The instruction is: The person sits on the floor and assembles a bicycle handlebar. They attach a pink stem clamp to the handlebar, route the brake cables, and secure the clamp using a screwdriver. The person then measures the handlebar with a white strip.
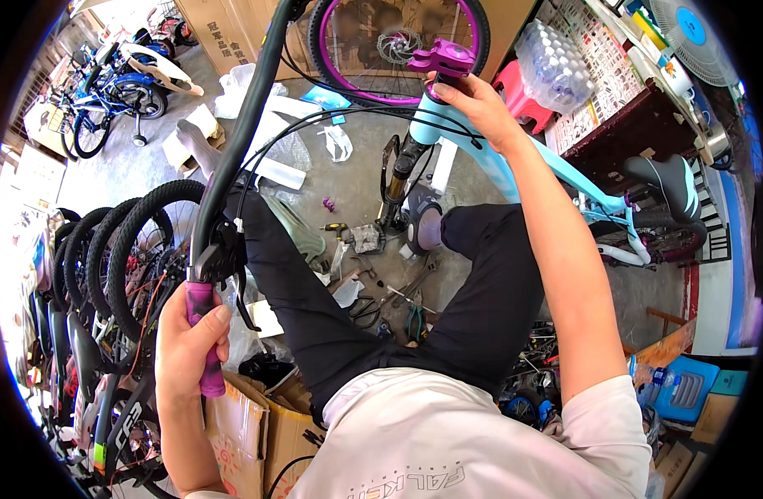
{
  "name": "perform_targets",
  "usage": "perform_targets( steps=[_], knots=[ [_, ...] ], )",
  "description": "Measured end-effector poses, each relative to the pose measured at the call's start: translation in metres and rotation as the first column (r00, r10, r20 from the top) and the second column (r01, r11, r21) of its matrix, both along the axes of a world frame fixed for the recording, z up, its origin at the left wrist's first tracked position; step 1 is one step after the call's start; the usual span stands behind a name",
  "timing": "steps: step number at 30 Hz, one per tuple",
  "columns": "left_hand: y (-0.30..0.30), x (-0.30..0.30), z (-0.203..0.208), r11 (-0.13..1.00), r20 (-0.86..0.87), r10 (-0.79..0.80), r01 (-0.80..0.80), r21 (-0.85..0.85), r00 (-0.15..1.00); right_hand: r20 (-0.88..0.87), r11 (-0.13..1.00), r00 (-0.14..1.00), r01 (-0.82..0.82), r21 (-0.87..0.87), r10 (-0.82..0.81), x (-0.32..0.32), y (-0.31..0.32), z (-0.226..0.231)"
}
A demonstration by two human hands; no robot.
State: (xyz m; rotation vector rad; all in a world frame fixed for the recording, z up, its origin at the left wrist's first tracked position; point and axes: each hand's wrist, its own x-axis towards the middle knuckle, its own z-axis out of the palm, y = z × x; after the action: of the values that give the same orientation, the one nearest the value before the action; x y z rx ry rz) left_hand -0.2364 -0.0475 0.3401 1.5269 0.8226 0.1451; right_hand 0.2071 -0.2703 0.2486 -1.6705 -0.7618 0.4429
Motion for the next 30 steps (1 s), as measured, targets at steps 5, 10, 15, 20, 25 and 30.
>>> perform_targets(
  steps=[5, 10, 15, 20, 25, 30],
  knots=[
    [0.001, 0.006, 0.0, 1.0, 0.001, 0.01, -0.01, -0.015, 1.0, -0.003, 1.0, 1.0, 0.005, 0.031, -0.005, 0.005, -0.002, -0.003],
    [0.001, 0.009, -0.001, 1.0, 0.005, 0.005, -0.005, 0.009, 1.0, 0.037, 0.997, 0.998, 0.041, 0.061, -0.044, -0.002, 0.004, 0.0],
    [0.003, 0.014, 0.011, 1.0, -0.009, 0.02, -0.02, -0.002, 1.0, 0.004, 0.947, 0.99, 0.136, 0.29, -0.143, -0.002, -0.004, -0.014],
    [0.002, 0.021, 0.026, 0.999, -0.02, 0.034, -0.034, -0.018, 0.999, 0.368, 0.868, 0.786, 0.439, 0.233, -0.497, -0.052, -0.021, -0.008],
    [-0.003, 0.028, 0.046, 1.0, -0.01, 0.01, -0.01, -0.023, 1.0, 0.802, 0.96, 0.553, 0.267, 0.087, -0.226, -0.097, 0.01, 0.007],
    [-0.012, 0.04, 0.064, 0.997, 0.021, 0.008, -0.007, -0.072, 1.0, 0.822, 0.916, 0.567, 0.294, -0.271, 0.061, -0.111, 0.035, -0.017]
  ],
)
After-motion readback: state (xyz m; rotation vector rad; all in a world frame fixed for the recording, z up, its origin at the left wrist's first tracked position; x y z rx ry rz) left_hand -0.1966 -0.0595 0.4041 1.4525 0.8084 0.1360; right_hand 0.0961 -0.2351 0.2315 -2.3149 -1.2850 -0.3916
